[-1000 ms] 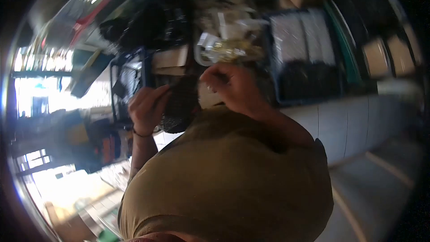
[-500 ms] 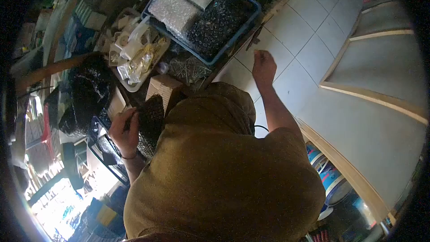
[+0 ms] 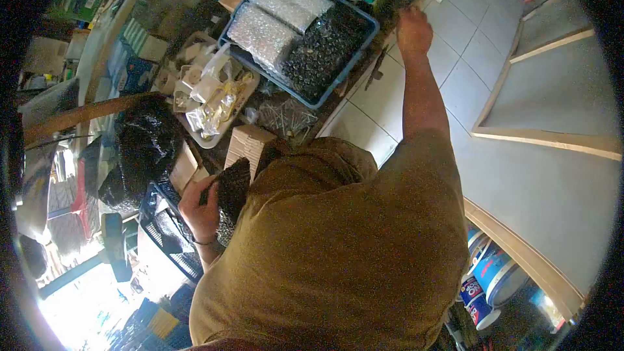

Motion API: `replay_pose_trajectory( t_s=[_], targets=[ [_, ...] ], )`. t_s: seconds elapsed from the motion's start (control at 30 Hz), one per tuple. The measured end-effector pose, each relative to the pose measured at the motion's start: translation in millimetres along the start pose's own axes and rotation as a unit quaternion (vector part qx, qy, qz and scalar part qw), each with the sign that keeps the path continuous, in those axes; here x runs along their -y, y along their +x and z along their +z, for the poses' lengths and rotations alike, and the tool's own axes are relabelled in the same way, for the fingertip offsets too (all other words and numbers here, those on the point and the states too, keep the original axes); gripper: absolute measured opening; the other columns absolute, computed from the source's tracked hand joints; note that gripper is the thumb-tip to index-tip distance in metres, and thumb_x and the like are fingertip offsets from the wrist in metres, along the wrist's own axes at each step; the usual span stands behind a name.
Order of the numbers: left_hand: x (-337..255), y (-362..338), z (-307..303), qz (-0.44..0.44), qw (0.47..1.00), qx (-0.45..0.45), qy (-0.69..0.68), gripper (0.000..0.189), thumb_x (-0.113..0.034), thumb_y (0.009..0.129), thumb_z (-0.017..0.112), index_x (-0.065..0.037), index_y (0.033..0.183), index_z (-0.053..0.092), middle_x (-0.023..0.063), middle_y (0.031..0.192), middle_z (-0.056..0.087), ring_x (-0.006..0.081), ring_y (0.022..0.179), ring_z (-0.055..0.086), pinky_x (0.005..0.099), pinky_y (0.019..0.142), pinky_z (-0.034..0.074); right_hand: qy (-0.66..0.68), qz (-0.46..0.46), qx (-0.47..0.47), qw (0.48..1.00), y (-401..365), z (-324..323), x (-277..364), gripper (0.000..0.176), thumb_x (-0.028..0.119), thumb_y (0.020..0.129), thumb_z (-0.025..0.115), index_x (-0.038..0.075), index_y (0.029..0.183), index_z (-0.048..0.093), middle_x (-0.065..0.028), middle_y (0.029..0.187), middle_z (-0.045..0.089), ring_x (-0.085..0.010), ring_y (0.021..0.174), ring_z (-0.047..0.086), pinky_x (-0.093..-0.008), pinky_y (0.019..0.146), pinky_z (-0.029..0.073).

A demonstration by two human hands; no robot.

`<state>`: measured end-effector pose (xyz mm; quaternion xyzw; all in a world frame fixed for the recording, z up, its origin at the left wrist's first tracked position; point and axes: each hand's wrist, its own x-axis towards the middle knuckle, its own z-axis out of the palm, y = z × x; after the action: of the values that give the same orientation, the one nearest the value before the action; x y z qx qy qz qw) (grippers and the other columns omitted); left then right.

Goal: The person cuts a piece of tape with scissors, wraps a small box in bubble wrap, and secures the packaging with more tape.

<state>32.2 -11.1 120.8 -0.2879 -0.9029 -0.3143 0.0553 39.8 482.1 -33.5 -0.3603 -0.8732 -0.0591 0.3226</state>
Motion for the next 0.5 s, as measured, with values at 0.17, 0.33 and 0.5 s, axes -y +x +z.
replay_pose_trajectory(
  t_s=[0.17, 0.33, 0.5],
  targets=[
    [3.5, -2.4, -6.2, -0.049, 0.998, -0.044, 0.000, 0.012, -0.001, 0.071, 0.066, -0.002, 0.083, 0.065, 0.0114, 0.074, 0.063, 0.0204, 0.067, 0.060, 0.0261, 0.062, 0.045, 0.031, -0.046, 0.173, 0.983, -9.0, 4.9, 0.2, 0.018, 0.017, 0.079, 0.055, 0.008, 0.094, 0.060, -0.0110, 0.108, 0.056, -0.0294, 0.099, 0.052, -0.0402, 0.079, 0.048],
    [9.8, -1.7, -5.4, -0.106, 0.990, -0.093, -0.003, 0.009, -0.003, 0.072, 0.067, -0.001, 0.081, 0.065, 0.0103, 0.073, 0.063, 0.0190, 0.067, 0.060, 0.0278, 0.064, 0.046, 0.011, -0.042, 0.215, 0.976, -11.1, -25.6, 1.0, 0.016, 0.017, 0.080, 0.054, 0.008, 0.090, 0.061, -0.0115, 0.106, 0.057, -0.0298, 0.095, 0.054, -0.0404, 0.078, 0.048],
    [8.1, 1.8, -36.8, -0.114, 0.978, -0.170, 0.049, 0.010, -0.002, 0.071, 0.066, 0.000, 0.080, 0.064, 0.0097, 0.072, 0.061, 0.0177, 0.066, 0.058, 0.0258, 0.064, 0.044, 0.362, 0.018, 0.151, 0.920, -0.5, -102.1, 60.7, 0.013, 0.015, 0.081, 0.061, 0.003, 0.086, 0.061, -0.0117, 0.090, 0.060, -0.0216, 0.075, 0.059, -0.0323, 0.065, 0.048]
  ],
)
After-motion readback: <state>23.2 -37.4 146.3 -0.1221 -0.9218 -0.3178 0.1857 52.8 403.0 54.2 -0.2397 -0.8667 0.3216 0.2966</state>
